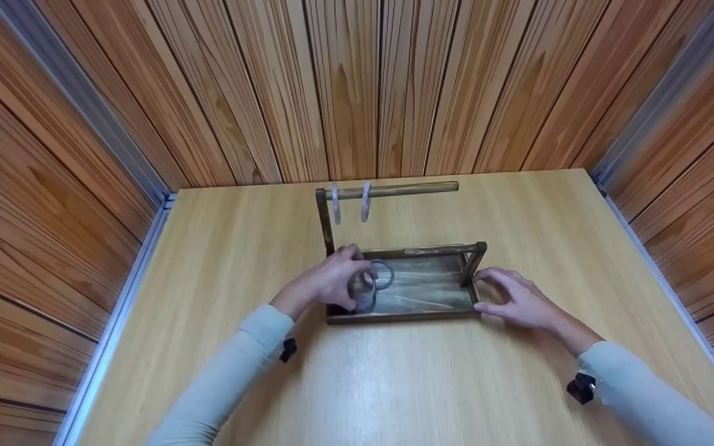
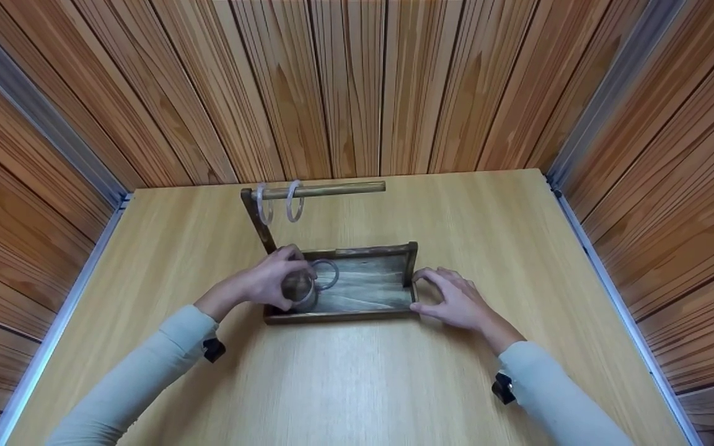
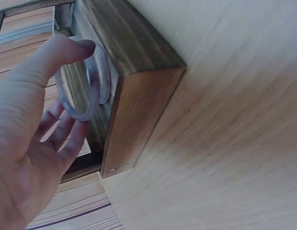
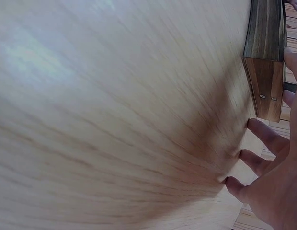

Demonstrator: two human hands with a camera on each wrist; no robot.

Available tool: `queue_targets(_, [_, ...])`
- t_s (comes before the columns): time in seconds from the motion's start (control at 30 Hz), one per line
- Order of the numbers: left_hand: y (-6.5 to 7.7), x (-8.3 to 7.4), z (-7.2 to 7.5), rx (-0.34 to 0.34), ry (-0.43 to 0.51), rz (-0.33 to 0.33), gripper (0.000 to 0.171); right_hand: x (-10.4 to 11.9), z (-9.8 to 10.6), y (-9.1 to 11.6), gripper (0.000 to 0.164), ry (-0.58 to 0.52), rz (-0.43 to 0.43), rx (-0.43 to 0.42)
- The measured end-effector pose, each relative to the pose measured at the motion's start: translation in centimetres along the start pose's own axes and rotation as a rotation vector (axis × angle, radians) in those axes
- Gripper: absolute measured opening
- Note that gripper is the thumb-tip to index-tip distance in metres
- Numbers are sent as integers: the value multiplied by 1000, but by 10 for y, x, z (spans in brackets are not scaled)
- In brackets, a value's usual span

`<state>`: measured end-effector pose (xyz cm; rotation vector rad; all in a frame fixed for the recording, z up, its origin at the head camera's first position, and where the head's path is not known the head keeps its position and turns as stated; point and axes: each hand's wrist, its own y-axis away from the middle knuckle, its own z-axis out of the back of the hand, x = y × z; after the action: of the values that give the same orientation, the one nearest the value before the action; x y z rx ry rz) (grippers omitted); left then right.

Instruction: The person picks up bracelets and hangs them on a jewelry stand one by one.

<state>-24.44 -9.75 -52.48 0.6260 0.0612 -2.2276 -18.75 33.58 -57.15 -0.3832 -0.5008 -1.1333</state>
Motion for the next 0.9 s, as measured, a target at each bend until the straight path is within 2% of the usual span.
queue_targets(0.13, [3, 0, -3, -32, 1, -35, 71, 1, 0, 1, 61, -9, -4, -2])
queue_targets(0.4, [12, 0, -3, -187, 62, -74, 69, 3, 1, 1, 61, -16, -11, -1])
queue_targets(0.57, [14, -2, -5, -239, 107, -99, 67, 2, 1, 1, 62, -21, -6, 1])
queue_targets(0.77, [18, -4, -7, -281, 209, -115, 65, 2, 1, 1, 62, -20, -10, 4])
queue_targets(0.83, [19, -3, -9, -316, 233, -144, 64, 2, 1, 1, 61, -17, -8, 6])
queue_targets(0.87, [13, 7, -17, -339, 240, -177, 64, 3, 2, 1, 61, -17, -7, 6])
queue_targets(0.9, [13, 8, -17, -355, 247, -191, 64, 3, 2, 1, 60, -16, -6, 5])
